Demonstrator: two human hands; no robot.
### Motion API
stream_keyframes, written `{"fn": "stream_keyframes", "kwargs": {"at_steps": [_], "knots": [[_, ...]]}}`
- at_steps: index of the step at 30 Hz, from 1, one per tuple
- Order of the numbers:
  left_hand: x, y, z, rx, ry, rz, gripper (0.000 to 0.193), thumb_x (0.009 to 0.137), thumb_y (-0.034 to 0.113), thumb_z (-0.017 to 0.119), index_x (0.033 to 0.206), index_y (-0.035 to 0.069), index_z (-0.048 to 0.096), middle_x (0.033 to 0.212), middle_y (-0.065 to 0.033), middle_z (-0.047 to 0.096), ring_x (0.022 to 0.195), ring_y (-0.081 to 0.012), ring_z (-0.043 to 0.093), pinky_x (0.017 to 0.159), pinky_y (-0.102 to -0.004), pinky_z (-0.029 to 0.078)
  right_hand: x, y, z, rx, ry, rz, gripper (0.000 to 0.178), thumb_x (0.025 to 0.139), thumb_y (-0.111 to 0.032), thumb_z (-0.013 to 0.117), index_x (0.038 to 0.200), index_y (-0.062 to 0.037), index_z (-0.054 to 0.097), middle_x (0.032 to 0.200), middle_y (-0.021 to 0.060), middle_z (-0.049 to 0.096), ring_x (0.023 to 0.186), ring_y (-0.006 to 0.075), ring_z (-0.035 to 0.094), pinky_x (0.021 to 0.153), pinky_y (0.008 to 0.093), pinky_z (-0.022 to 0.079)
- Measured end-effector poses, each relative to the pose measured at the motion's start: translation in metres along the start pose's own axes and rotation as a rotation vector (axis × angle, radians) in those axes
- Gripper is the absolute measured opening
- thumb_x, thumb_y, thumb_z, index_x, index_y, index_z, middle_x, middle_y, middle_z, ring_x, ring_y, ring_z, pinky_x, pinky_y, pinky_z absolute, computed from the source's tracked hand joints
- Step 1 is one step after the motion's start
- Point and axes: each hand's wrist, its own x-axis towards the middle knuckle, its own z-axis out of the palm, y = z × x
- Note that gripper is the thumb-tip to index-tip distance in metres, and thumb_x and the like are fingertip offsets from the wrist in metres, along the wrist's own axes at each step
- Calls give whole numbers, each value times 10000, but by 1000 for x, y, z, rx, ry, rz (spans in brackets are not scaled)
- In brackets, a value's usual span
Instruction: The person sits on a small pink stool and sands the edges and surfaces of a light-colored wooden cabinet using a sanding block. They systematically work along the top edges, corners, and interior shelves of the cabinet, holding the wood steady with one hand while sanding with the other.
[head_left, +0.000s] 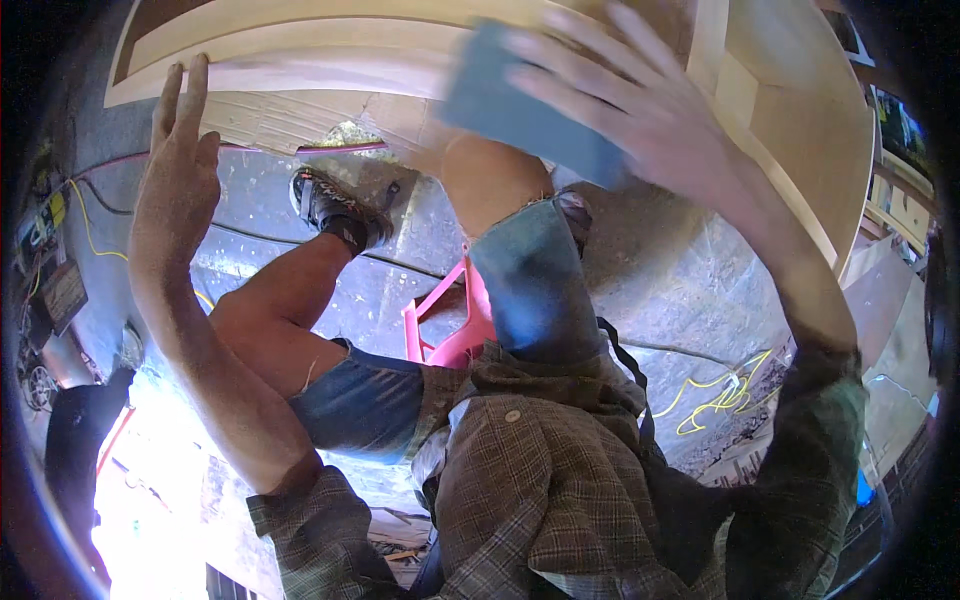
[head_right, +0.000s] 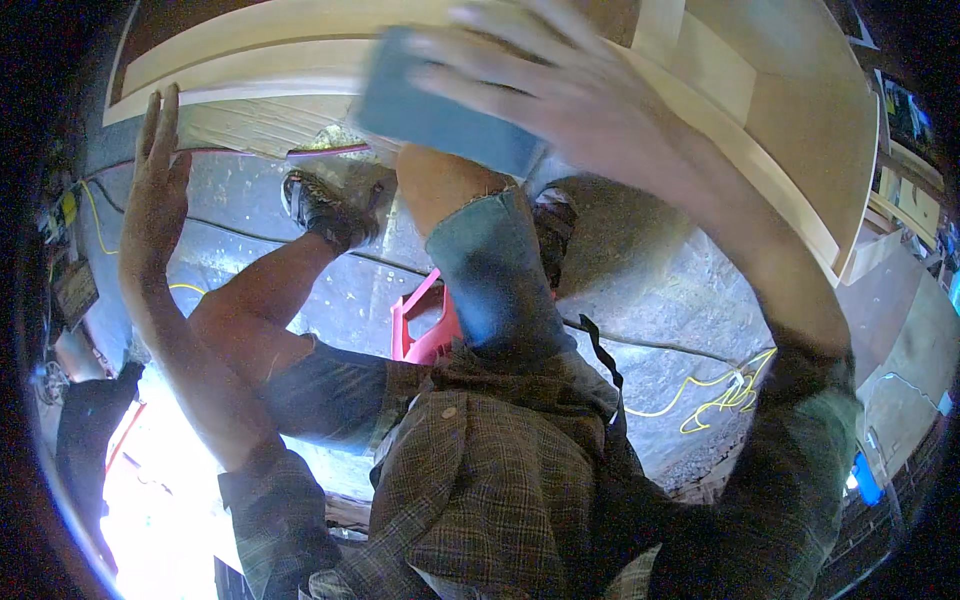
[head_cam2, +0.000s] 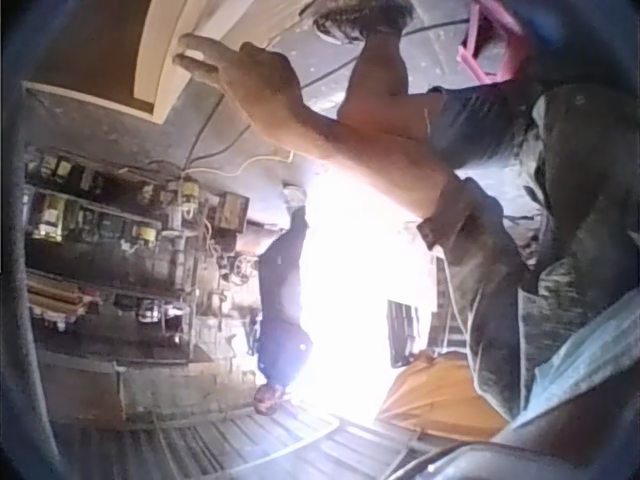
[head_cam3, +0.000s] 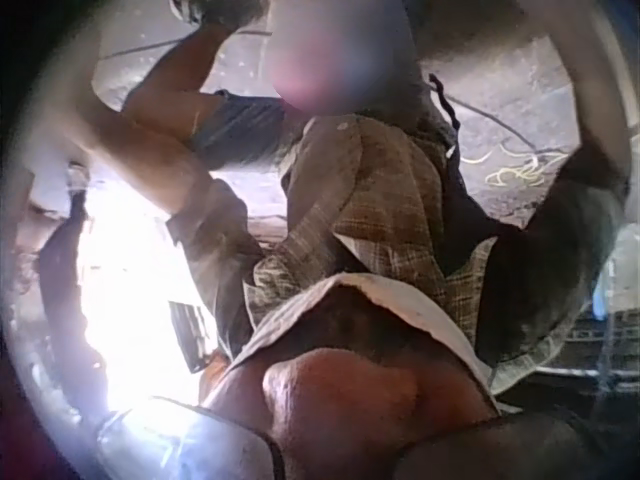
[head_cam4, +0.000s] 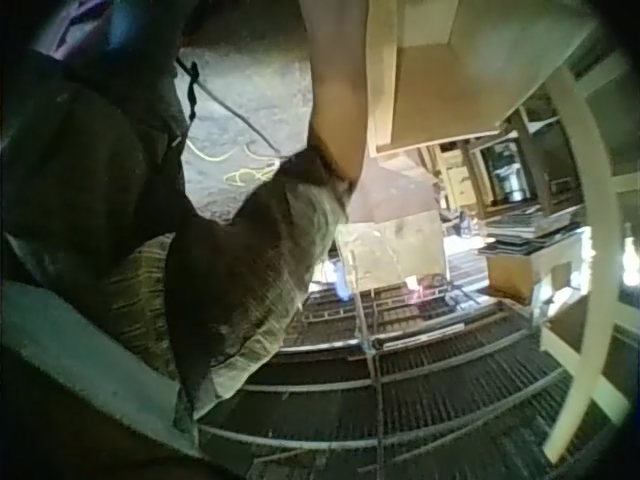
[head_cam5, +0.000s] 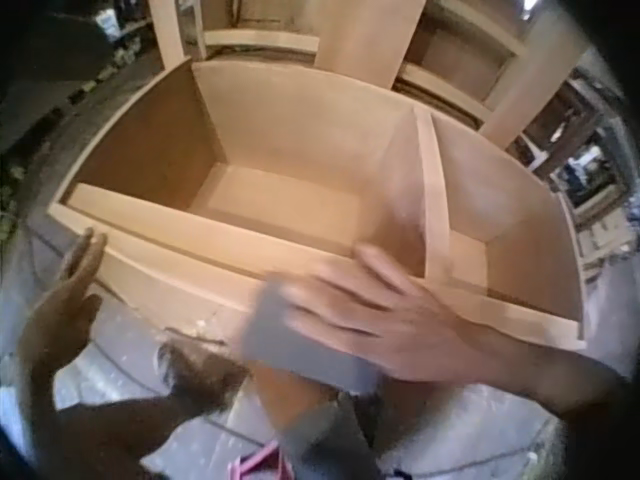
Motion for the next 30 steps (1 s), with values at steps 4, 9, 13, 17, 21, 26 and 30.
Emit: {"fn": "stream_keyframes", "kwargs": {"at_steps": [4, 9, 13, 17, 21, 26, 30], "knots": [[0, -11, 2, -20, 13, 49, 631, 899, 16, 430, 1452, 268, 260, 1519, -101, 199, 1317, -358, 339, 991, -422, 414, 43, 3, 5, 49, 119, -136, 453, 803, -84, 517, 1256, -86, 508, 1307, 87, 477, 1179, 256, 442, 981, 442, 346], [-2, -2, -5, -1, -26, -8, 590, 912, 51, 450, 1446, 243, 287, 1522, -113, 187, 1321, -347, 343, 996, -423, 407, -36, -8, -3, -46, -70, 24, 498, 826, -92, 490, 1314, -184, 495, 1413, -1, 435, 1348, 234, 335, 1105, 511, 240], [4, -5, 4, -20, 4, 22, 584, 919, 63, 451, 1448, 243, 279, 1523, -112, 183, 1331, -331, 333, 1017, -421, 393, 7, -13, 5, 16, -45, -52, 481, 823, -103, 516, 1298, -180, 515, 1413, 0, 436, 1350, 233, 332, 1110, 529, 224], [3, -7, 4, -79, -23, -45, 587, 928, 73, 450, 1454, 246, 253, 1524, -112, 176, 1340, -332, 315, 1024, -419, 390, 10, -13, 0, 102, 29, 8, 493, 801, -131, 570, 1290, -174, 527, 1411, 12, 439, 1343, 233, 344, 1112, 523, 213], [2, 0, 3, -27, 4, -25, 596, 929, 78, 458, 1457, 246, 240, 1526, -111, 170, 1343, -339, 305, 1023, -419, 391, -37, -4, 5, -1, 53, 128, 516, 801, -85, 537, 1298, -224, 515, 1429, -21, 415, 1311, 220, 389, 1092, 504, 265], [2, -2, 3, -124, -46, -78, 609, 924, 73, 465, 1460, 250, 235, 1532, -112, 150, 1318, -351, 349, 991, -412, 413, 12, -6, 0, -13, 36, 50, 463, 815, -150, 557, 1277, -180, 535, 1404, 19, 444, 1310, 246, 391, 1082, 515, 262], [1, -3, 0, -79, -51, -40, 622, 917, 61, 469, 1463, 241, 231, 1533, -125, 141, 1296, -362, 381, 960, -406, 428, -7, -2, 5, -28, 18, 23, 498, 814, -81, 516, 1290, -225, 518, 1426, -16, 418, 1299, 223, 402, 1079, 509, 283]]}}
